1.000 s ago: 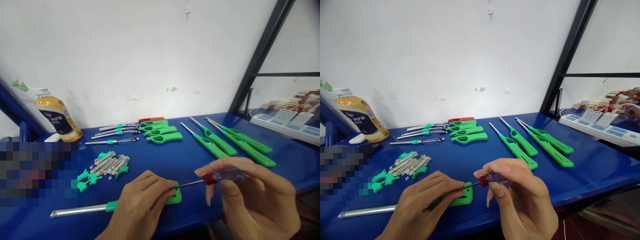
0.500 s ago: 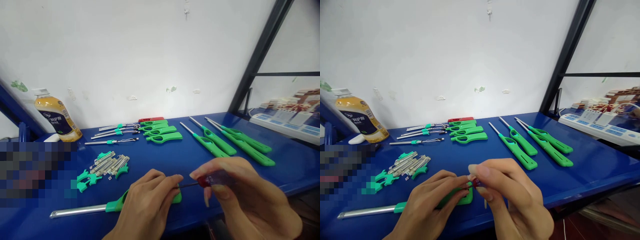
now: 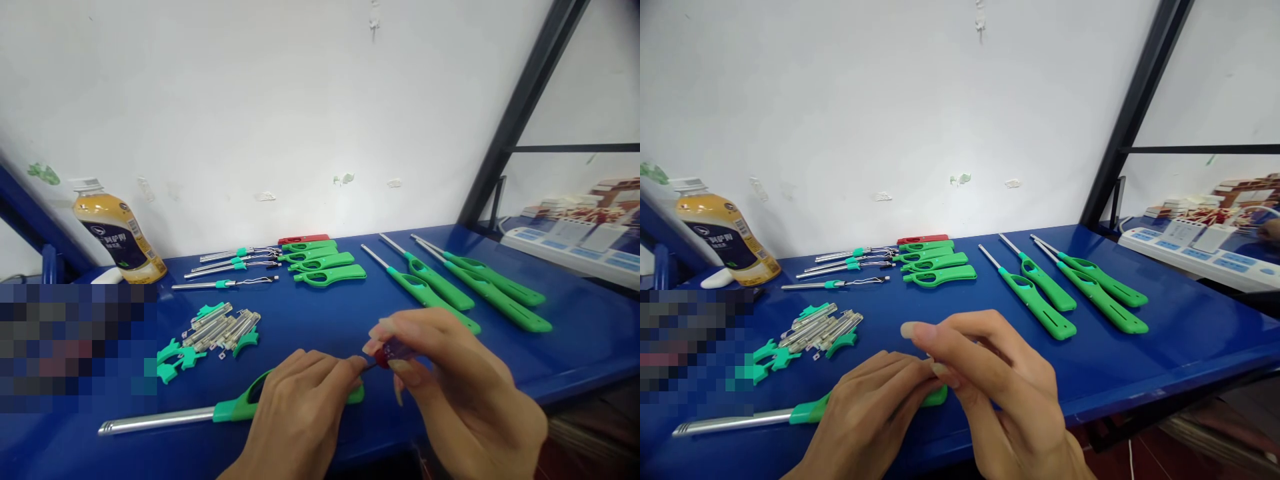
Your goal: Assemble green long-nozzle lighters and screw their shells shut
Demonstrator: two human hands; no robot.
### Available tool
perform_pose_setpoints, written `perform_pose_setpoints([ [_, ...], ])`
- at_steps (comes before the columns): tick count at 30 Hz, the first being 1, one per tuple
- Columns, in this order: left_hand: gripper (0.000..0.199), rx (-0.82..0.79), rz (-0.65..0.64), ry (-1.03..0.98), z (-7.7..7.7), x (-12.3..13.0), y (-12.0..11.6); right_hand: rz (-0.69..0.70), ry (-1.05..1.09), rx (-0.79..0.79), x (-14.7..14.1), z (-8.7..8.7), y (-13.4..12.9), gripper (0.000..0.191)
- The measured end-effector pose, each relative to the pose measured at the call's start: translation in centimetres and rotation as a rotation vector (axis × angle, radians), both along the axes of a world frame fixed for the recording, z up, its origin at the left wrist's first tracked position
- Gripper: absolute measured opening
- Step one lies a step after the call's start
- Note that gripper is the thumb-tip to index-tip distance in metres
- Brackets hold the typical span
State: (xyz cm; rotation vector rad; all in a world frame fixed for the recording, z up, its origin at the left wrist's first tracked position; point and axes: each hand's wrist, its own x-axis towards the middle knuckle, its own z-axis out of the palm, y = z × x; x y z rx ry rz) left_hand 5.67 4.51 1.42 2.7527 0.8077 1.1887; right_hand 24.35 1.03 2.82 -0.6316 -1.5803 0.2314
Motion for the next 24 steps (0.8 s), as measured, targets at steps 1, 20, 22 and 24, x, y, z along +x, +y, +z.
perform_pose_setpoints([
  [1,0.023,0.005,0.003,0.005,0.0,0.0,0.0,0.003,-0.012,-0.001,0.0,0.0,0.0,0.071],
  [20,0.017,0.056,0.028,0.021,-0.1,-1.4,-0.4,-0.028,-0.138,-0.108,0.3,0.4,0.8,0.059],
  [22,0.017,0.050,0.061,0.080,0.1,-2.7,-0.7,-0.051,-0.153,-0.114,0.2,0.6,1.0,0.054],
  [24,0.021,0.035,0.093,0.166,0.1,-4.1,-0.9,-0.053,-0.142,-0.126,0.0,0.7,1.2,0.047],
])
